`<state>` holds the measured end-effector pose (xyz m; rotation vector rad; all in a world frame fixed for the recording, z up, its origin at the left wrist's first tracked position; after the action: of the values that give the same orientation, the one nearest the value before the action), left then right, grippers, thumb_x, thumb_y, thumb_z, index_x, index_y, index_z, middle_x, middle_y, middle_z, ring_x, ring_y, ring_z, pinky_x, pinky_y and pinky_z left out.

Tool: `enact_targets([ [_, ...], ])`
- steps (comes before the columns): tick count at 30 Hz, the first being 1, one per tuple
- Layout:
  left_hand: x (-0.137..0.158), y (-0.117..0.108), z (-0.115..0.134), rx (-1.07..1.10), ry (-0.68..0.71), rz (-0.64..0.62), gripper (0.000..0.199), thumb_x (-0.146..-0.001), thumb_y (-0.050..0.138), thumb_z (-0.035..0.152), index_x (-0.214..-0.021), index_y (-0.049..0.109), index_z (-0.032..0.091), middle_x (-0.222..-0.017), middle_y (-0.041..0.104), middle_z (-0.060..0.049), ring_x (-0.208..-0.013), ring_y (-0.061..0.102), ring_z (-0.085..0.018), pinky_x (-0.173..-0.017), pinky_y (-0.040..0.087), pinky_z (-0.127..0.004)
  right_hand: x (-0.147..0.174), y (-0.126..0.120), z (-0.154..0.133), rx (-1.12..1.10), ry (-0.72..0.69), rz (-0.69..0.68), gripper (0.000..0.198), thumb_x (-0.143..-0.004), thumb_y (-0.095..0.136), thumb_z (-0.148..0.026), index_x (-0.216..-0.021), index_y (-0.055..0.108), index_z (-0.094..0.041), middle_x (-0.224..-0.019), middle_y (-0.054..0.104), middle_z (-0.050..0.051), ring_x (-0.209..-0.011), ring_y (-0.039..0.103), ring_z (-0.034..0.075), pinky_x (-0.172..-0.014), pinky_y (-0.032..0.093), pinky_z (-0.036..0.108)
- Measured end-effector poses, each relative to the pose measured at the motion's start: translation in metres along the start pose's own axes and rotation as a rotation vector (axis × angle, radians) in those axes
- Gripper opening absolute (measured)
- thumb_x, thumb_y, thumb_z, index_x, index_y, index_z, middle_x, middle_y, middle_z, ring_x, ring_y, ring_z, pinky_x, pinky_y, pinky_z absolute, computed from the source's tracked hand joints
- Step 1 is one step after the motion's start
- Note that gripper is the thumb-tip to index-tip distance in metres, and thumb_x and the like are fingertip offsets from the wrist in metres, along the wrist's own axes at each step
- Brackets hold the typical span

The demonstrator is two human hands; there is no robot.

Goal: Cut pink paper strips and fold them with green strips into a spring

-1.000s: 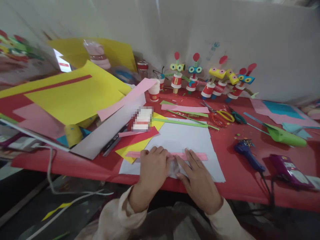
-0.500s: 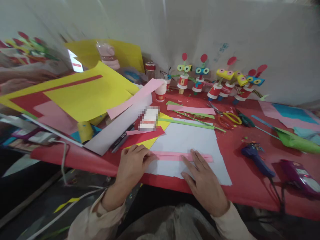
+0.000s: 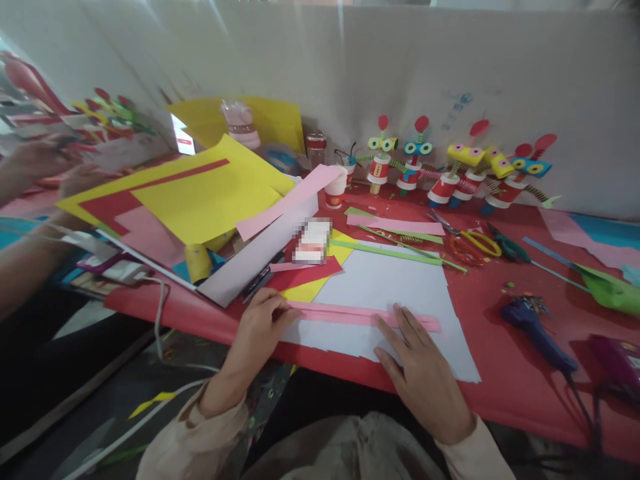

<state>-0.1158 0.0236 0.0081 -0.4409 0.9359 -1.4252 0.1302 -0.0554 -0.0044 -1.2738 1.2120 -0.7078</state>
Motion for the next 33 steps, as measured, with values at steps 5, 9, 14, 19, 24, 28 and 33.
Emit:
enact_targets([
  [5, 0.009, -0.014, -0.001, -0.087, -0.013, 0.192, 0.009, -0.080, 0.050, 0.022, -0.086, 0.055, 0.017, -0.090, 0.057, -0.008, -0.081, 0.058, -0.021, -0.073, 0.049, -0.037, 0.000, 0.001, -0.001, 0.019, -0.012, -0.002, 0.050, -0.089, 0.044, -0.040, -0.136, 0.041, -0.023, -0.148, 0.029, 0.010, -0.131, 0.033, 0.032, -0.098, 0.042, 0.049],
  [9, 0.033, -0.001, 0.055, -0.262, 0.218, 0.268, 0.033, -0.082, 0.040, 0.008, -0.110, 0.056, 0.018, -0.117, 0.058, -0.012, -0.113, 0.050, -0.027, -0.096, 0.038, -0.047, 0.001, 0.000, -0.003, 0.045, -0.017, -0.004, 0.051, -0.089, 0.044, -0.040, -0.137, 0.039, -0.023, -0.148, 0.028, 0.011, -0.132, 0.032, 0.032, -0.098, 0.043, 0.049],
  [14, 0.052, 0.046, 0.107, -0.283, 0.417, -0.023, 0.038, -0.087, 0.042, 0.019, -0.124, 0.051, 0.019, -0.130, 0.054, -0.006, -0.126, 0.042, -0.022, -0.106, 0.029, -0.043, 0.000, 0.001, -0.004, 0.051, -0.028, 0.003, 0.052, -0.089, 0.044, -0.040, -0.137, 0.038, -0.023, -0.148, 0.027, 0.011, -0.132, 0.032, 0.032, -0.099, 0.041, 0.049],
  [19, 0.051, 0.031, 0.070, -0.348, 0.284, 0.006, 0.040, -0.085, 0.049, 0.033, -0.122, 0.053, 0.017, -0.127, 0.057, -0.009, -0.119, 0.049, -0.024, -0.102, 0.034, -0.044, 0.001, 0.002, -0.003, 0.047, -0.026, 0.007, 0.052, -0.089, 0.043, -0.042, -0.138, 0.038, -0.023, -0.149, 0.026, 0.010, -0.132, 0.032, 0.032, -0.099, 0.041, 0.048],
  [24, 0.048, -0.014, 0.028, -0.299, 0.157, 0.261, 0.020, -0.085, 0.050, 0.022, -0.096, 0.065, 0.018, -0.102, 0.068, -0.009, -0.096, 0.058, -0.024, -0.087, 0.045, -0.041, 0.002, 0.002, -0.003, 0.048, -0.024, 0.012, 0.051, -0.089, 0.042, -0.041, -0.137, 0.038, -0.024, -0.149, 0.026, 0.010, -0.132, 0.031, 0.032, -0.100, 0.040, 0.049],
  [28, 0.034, -0.017, 0.026, -0.235, 0.163, 0.266, 0.022, -0.084, 0.051, 0.022, -0.102, 0.063, 0.018, -0.102, 0.064, -0.010, -0.096, 0.055, -0.023, -0.086, 0.044, -0.040, 0.002, 0.003, -0.002, 0.047, -0.027, 0.013, 0.052, -0.089, 0.043, -0.041, -0.138, 0.037, -0.023, -0.149, 0.026, 0.011, -0.132, 0.030, 0.032, -0.100, 0.040, 0.049],
  [33, 0.021, -0.002, 0.045, -0.358, 0.182, 0.164, 0.023, -0.082, 0.054, 0.027, -0.102, 0.065, 0.024, -0.106, 0.062, -0.009, -0.099, 0.051, -0.028, -0.085, 0.040, -0.047, 0.001, 0.003, -0.003, 0.042, -0.011, 0.027, 0.051, -0.089, 0.044, -0.039, -0.137, 0.038, -0.023, -0.148, 0.027, 0.011, -0.132, 0.031, 0.032, -0.099, 0.040, 0.050],
])
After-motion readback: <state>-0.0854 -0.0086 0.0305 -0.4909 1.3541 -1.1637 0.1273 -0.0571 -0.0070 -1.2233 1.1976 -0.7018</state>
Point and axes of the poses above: each hand's wrist, its own x-axis away from the middle knuckle, its own y-axis out of the palm, z = x × y, the point moved 8 cm from there along -x, towards the middle knuckle
